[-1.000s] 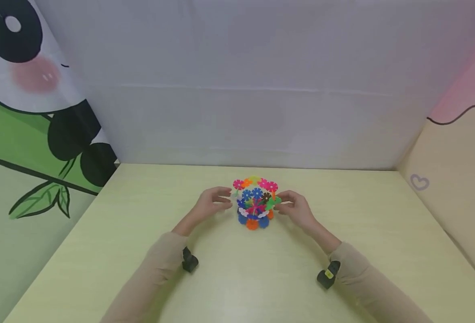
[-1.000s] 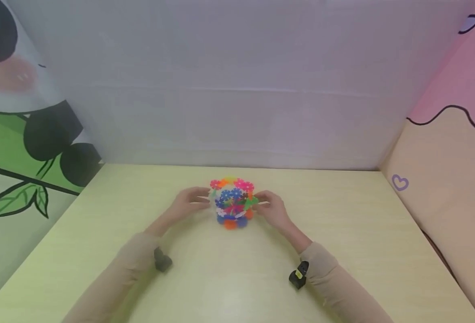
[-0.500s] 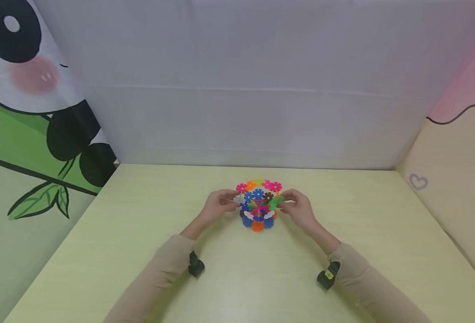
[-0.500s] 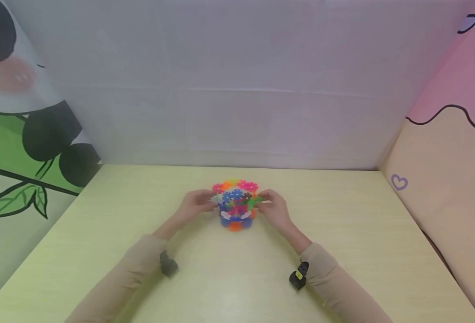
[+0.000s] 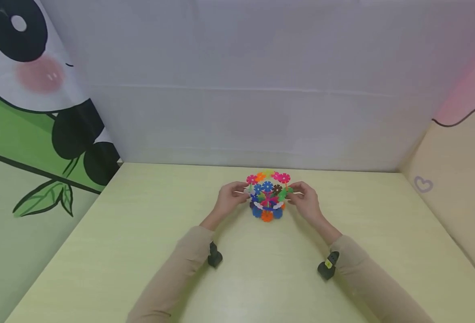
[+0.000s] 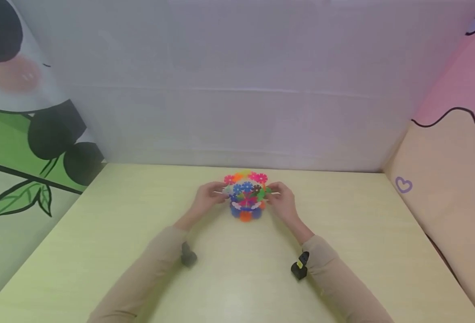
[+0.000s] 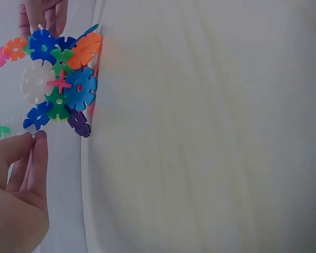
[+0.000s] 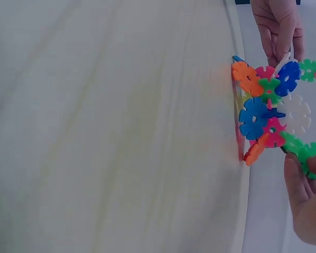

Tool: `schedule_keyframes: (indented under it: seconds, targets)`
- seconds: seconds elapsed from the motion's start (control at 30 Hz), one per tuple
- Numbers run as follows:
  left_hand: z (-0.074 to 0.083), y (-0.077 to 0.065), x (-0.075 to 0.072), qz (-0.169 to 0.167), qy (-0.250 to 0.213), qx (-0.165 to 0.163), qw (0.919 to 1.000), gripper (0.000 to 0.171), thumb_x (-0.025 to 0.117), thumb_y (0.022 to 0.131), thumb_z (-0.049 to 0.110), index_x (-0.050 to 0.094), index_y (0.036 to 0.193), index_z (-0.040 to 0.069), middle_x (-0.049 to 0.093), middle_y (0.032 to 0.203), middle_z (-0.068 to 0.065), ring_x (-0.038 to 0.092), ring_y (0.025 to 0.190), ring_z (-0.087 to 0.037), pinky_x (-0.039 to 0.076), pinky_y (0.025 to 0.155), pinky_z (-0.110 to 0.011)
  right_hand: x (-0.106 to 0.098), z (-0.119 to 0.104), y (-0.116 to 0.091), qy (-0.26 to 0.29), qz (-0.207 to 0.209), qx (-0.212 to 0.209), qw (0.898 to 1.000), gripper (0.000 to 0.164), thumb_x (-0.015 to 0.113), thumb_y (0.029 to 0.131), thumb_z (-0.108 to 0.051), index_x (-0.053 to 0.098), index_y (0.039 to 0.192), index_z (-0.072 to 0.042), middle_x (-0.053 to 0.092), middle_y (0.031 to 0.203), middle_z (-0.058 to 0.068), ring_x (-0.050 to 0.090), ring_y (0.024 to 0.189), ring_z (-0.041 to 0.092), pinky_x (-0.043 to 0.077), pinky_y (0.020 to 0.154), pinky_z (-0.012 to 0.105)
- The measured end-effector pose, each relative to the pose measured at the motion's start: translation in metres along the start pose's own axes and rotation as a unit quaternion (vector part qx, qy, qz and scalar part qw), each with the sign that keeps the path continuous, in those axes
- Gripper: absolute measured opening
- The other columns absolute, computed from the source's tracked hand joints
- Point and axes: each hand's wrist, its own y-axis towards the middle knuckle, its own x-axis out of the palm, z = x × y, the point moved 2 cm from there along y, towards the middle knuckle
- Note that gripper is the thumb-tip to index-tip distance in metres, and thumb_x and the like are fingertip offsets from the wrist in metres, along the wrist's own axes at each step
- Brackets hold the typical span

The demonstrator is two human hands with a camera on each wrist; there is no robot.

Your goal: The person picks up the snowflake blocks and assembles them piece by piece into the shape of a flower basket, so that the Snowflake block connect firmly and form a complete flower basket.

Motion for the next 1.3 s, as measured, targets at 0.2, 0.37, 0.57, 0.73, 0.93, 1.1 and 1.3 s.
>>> schedule_keyframes:
  seconds: [0.2,0.37,0.57,0.73,0.93,1.1,1.3]
  targets:
    - [-0.007,0.001,-0.001,-0.002,0.021,0.003,0.9998,0.032,0.064,0.082,-0.001,0.058,0.113,-0.004,0.062,0.102,-0.021,0.064,0.088,-0.031,0.054,0.073,-0.032,-0.004,0.001,0.000,-0.033,-0.013,-0.001,0.999,0.024,0.055,0.086,0.002,0.050,0.109,0.008,0.057,0.103,0.025,0.064,0.088,0.032,0.054,0.071,0.028]
    - [-0.009,-0.003,-0.027,0.001,0.072,0.017,0.9973,0.034,0.065,0.082,0.003,0.058,0.114,-0.004,0.064,0.104,-0.019,0.064,0.091,-0.029,0.052,0.079,-0.032,-0.022,-0.004,-0.001,-0.165,-0.044,-0.073,0.983,0.035,0.058,0.087,-0.003,0.047,0.120,0.005,0.057,0.108,0.024,0.060,0.096,0.034,0.052,0.079,0.039]
    - [0.009,-0.017,-0.083,0.040,0.367,0.084,0.9255,0.032,0.059,0.088,0.016,0.058,0.116,0.000,0.061,0.112,-0.017,0.060,0.100,-0.030,0.050,0.082,-0.039,-0.070,-0.010,-0.001,-0.461,-0.047,-0.220,0.859,0.058,0.063,0.083,-0.017,0.037,0.134,-0.003,0.045,0.127,0.027,0.038,0.119,0.045,0.031,0.097,0.058]
    - [0.011,-0.026,-0.117,0.023,0.556,0.037,0.8303,0.052,0.046,0.094,0.035,0.039,0.135,0.004,0.037,0.137,-0.024,0.032,0.128,-0.038,0.034,0.098,-0.053,-0.099,-0.003,0.000,-0.576,-0.071,-0.171,0.797,0.071,0.055,0.084,-0.045,0.028,0.140,-0.011,0.024,0.140,0.031,0.011,0.128,0.054,0.008,0.100,0.067]
    - [-0.005,-0.031,-0.127,-0.048,0.606,-0.038,0.7932,0.087,0.043,0.080,0.068,0.021,0.145,0.014,0.007,0.149,-0.023,-0.005,0.135,-0.042,-0.004,0.102,-0.064,-0.110,0.005,-0.002,-0.591,-0.110,-0.084,0.794,0.087,0.043,0.080,-0.067,0.019,0.144,-0.015,0.010,0.142,0.036,0.000,0.128,0.057,0.000,0.098,0.069]
    - [-0.016,-0.030,-0.124,-0.051,0.627,-0.039,0.7766,0.093,0.039,0.074,0.076,0.020,0.145,0.018,0.006,0.150,-0.020,-0.007,0.135,-0.041,-0.009,0.099,-0.067,-0.111,0.011,-0.004,-0.587,-0.124,-0.066,0.797,0.089,0.043,0.079,-0.069,0.016,0.145,-0.015,0.009,0.143,0.035,-0.001,0.127,0.058,-0.001,0.097,0.070]
    - [-0.018,-0.028,-0.121,-0.048,0.622,-0.036,0.7807,0.095,0.040,0.073,0.077,0.020,0.145,0.019,0.004,0.150,-0.020,-0.010,0.135,-0.041,-0.012,0.097,-0.067,-0.110,0.015,-0.007,-0.589,-0.125,-0.069,0.795,0.089,0.043,0.079,-0.069,0.016,0.145,-0.015,0.010,0.143,0.033,0.000,0.127,0.058,0.001,0.097,0.071]
